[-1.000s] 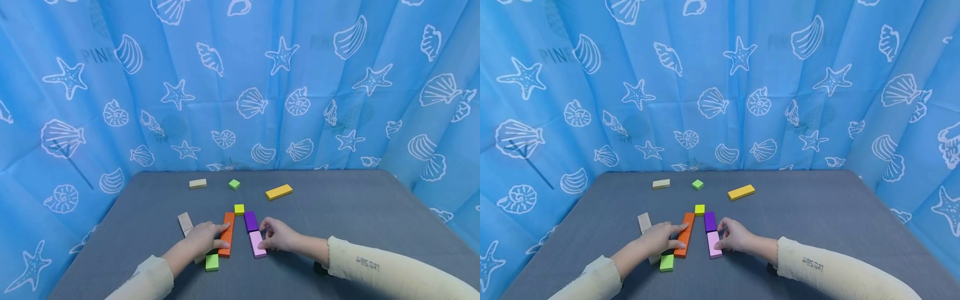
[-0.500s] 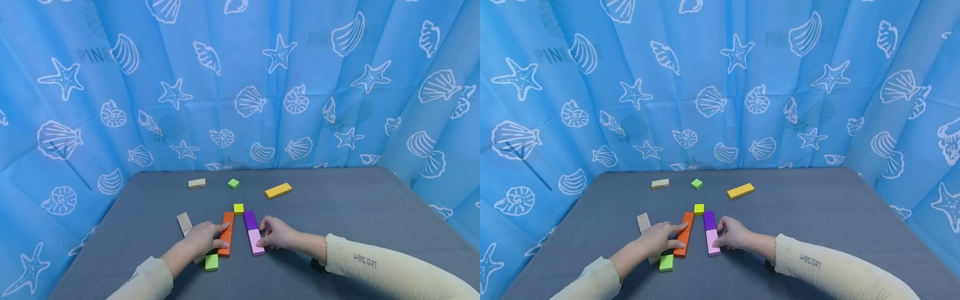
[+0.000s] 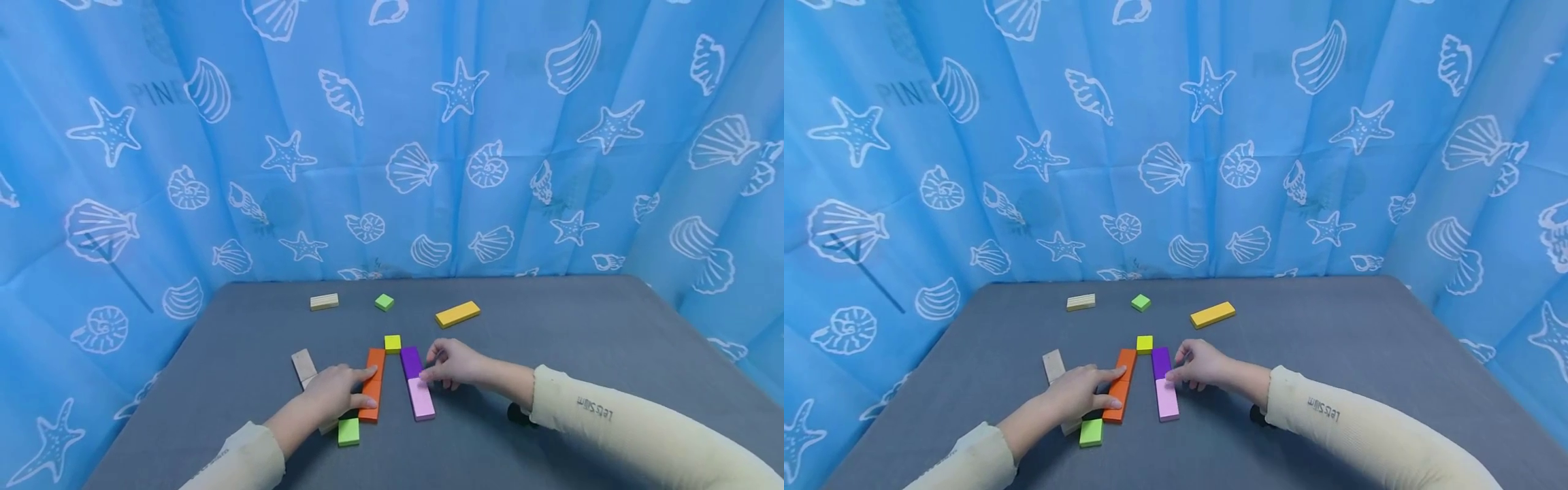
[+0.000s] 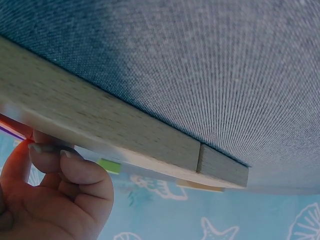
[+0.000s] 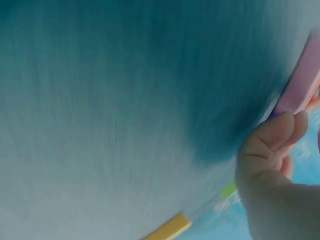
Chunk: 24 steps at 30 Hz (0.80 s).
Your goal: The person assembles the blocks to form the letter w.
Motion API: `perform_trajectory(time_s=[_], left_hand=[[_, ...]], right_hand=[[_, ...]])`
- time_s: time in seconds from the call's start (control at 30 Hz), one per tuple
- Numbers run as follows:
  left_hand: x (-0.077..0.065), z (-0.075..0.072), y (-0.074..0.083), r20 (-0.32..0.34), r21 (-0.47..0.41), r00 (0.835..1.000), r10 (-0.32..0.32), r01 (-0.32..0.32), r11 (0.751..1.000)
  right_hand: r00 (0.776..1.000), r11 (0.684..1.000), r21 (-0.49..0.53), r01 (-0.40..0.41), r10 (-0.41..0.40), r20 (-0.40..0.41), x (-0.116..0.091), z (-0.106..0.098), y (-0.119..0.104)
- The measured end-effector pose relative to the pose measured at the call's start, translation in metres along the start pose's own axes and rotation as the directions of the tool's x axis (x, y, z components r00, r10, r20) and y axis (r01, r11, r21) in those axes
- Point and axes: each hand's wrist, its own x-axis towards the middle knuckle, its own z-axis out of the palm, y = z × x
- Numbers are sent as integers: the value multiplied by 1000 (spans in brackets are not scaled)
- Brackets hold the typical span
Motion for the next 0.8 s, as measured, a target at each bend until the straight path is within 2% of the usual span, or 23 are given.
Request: perform_trajectory(time_s=[0.1, 0.2, 0.27, 0.37, 0.53, 0.73, 0.8], left_hand=[[1, 0, 0, 9, 4, 1000, -15, 15, 1000], [2, 0, 1, 17, 11, 1000, -27, 27, 1000], [2, 0, 1, 16, 16, 999, -33, 33, 999], [2, 0, 1, 16, 17, 999, -41, 41, 999], [2, 0, 1, 18, 18, 999, -43, 43, 999], [3, -1, 1, 7, 32, 999, -45, 45, 998], [3, -1, 1, 10, 34, 999, -50, 50, 998]], right_hand=[[999, 998, 48, 31, -29, -44, 22, -11, -3], [991, 993, 71, 96, -89, -96, 47, -18, -7], [982, 989, 49, 142, -134, -133, 63, -21, -11], [971, 981, -5, 192, -191, -144, 86, -24, -16], [974, 972, -127, 196, -208, -93, 119, -27, -22], [989, 960, -244, 136, -147, -26, 154, -27, -22], [990, 946, -294, 135, -142, -2, 174, -28, -14]])
